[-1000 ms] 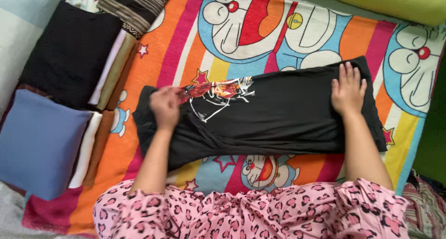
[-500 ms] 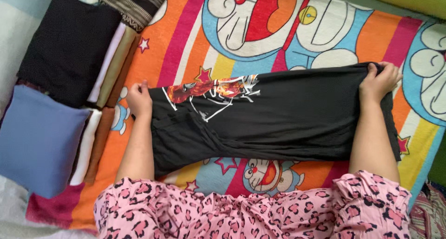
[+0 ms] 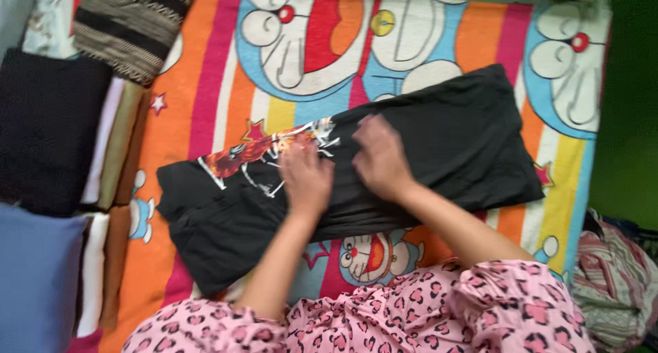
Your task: The person folds two black garments on a bed with a colorful Doraemon-patterned sheet. They first fold a plain black top, then a black t-shirt with a graphic print, smoothing and aligning each piece before stacking them with other folded items.
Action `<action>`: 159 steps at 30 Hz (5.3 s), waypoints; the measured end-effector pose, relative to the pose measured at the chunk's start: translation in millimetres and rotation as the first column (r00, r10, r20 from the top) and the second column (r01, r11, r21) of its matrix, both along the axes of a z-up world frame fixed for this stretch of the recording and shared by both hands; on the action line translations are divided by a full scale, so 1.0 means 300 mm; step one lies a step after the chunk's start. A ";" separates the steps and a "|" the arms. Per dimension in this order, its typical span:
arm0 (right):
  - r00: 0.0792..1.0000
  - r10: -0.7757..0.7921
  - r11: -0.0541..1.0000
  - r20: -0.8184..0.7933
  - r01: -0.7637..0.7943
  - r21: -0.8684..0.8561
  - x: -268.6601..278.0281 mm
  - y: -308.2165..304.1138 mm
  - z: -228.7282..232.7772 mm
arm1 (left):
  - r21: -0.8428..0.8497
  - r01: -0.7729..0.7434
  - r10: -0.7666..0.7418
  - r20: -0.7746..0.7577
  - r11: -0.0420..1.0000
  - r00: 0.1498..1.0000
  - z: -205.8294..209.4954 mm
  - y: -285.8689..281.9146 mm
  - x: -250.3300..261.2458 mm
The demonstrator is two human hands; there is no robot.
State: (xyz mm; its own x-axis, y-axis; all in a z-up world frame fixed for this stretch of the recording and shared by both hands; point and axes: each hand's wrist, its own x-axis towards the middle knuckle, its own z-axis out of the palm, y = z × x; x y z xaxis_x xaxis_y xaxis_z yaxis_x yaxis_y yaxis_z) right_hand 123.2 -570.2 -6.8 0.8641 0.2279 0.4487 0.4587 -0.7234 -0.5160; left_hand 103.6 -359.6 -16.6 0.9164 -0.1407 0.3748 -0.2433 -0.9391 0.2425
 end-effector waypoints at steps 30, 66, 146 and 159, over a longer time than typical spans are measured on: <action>0.465 -0.813 0.519 -0.350 0.851 -0.074 -0.399 -1.090 -0.444 | 0.098 0.237 -0.214 -0.199 0.967 0.956 0.000 0.069 -0.462; 0.602 -0.793 0.572 0.097 0.789 -0.223 -0.143 -0.829 -0.423 | 0.053 0.114 -0.106 -0.135 0.992 0.985 -0.173 0.385 -0.396; 0.854 0.483 0.864 -0.193 -0.501 -0.056 -0.579 0.829 0.024 | -0.834 -0.435 -0.372 -0.305 -0.341 0.877 -0.073 1.305 -0.517; 0.899 0.189 0.959 -0.395 -0.082 0.273 -0.610 0.305 0.099 | -0.910 -0.372 -0.405 -0.275 -0.182 0.872 0.035 1.315 -0.533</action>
State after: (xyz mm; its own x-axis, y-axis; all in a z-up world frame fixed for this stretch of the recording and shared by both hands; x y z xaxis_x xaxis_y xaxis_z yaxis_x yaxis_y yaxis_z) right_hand -59.9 -478.6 23.1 0.9512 0.2866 0.1142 0.2494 -0.4967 -0.8313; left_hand -56.1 35.0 -6.1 0.9708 -0.0092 -0.2399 0.2139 0.4866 0.8470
